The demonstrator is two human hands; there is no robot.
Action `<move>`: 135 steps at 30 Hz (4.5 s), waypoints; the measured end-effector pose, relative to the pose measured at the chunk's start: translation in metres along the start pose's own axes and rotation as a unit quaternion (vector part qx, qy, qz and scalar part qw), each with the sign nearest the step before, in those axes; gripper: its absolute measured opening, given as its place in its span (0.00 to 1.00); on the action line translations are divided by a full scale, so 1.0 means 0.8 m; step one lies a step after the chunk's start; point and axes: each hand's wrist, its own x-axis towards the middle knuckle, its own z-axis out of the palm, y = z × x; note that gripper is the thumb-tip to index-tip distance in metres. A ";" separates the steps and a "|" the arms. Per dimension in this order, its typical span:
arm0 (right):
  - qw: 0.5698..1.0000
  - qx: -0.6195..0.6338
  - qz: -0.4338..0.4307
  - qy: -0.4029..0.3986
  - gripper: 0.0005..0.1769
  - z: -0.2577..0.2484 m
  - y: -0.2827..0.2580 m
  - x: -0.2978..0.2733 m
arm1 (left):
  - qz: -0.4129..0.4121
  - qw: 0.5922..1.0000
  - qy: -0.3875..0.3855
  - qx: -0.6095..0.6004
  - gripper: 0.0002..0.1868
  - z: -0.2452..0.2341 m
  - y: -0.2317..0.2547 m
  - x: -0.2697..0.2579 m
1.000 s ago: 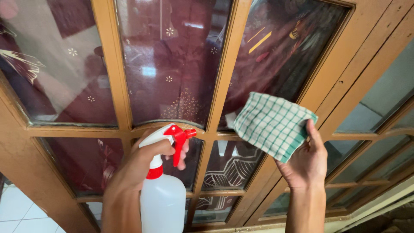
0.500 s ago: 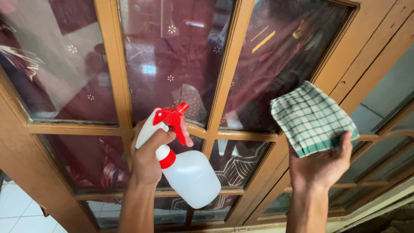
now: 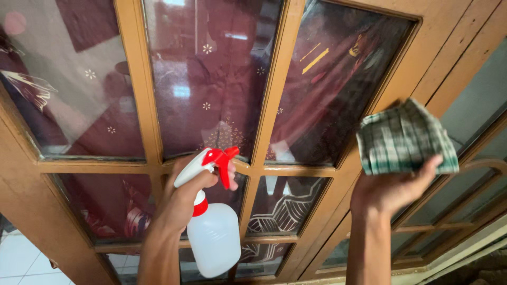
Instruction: The person sprays a cleaning solution onto the glass panels of a wooden door and wipes them with a cloth. They repeatedly spray and wipe different sections of the glass, moving the cloth across the surface to remove dirt and streaks.
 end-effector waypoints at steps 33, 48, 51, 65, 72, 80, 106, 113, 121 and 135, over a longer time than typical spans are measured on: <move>0.759 -0.503 -0.265 -0.317 0.38 0.129 0.063 0.051 | 0.165 0.978 0.128 -0.008 0.15 0.134 -0.016 0.036; 0.791 -0.470 -0.281 -0.274 0.35 0.160 0.071 0.069 | 0.185 0.974 0.134 0.000 0.11 0.131 -0.031 0.037; 0.735 -0.518 -0.337 -0.279 0.33 0.136 0.056 0.102 | 0.208 0.970 0.120 0.027 0.11 0.130 -0.028 0.031; 0.727 -0.596 -0.282 -0.189 0.37 0.024 0.069 0.033 | 0.181 0.974 0.123 0.065 0.08 0.136 -0.025 0.038; 0.742 -0.613 -0.238 -0.134 0.34 0.062 0.077 0.062 | 0.155 0.979 0.120 0.060 0.07 0.138 -0.025 0.038; 0.772 -0.573 -0.243 -0.126 0.32 0.155 0.106 0.073 | 0.153 0.975 0.159 0.033 0.08 0.125 -0.025 0.040; 0.706 -0.570 -0.326 -0.266 0.40 0.097 0.077 0.093 | 0.172 0.972 0.133 0.086 0.09 0.154 -0.024 0.037; 0.700 -0.583 -0.316 -0.266 0.40 0.040 0.076 0.075 | 0.145 0.980 0.130 0.050 0.08 0.154 -0.023 0.036; 0.705 -0.602 -0.257 -0.274 0.43 0.008 0.098 -0.002 | 0.174 0.975 0.133 0.041 0.09 0.145 -0.025 0.038; 0.738 -0.534 -0.274 -0.309 0.34 0.117 0.083 0.006 | 0.156 0.972 0.168 0.054 0.09 0.121 -0.018 0.031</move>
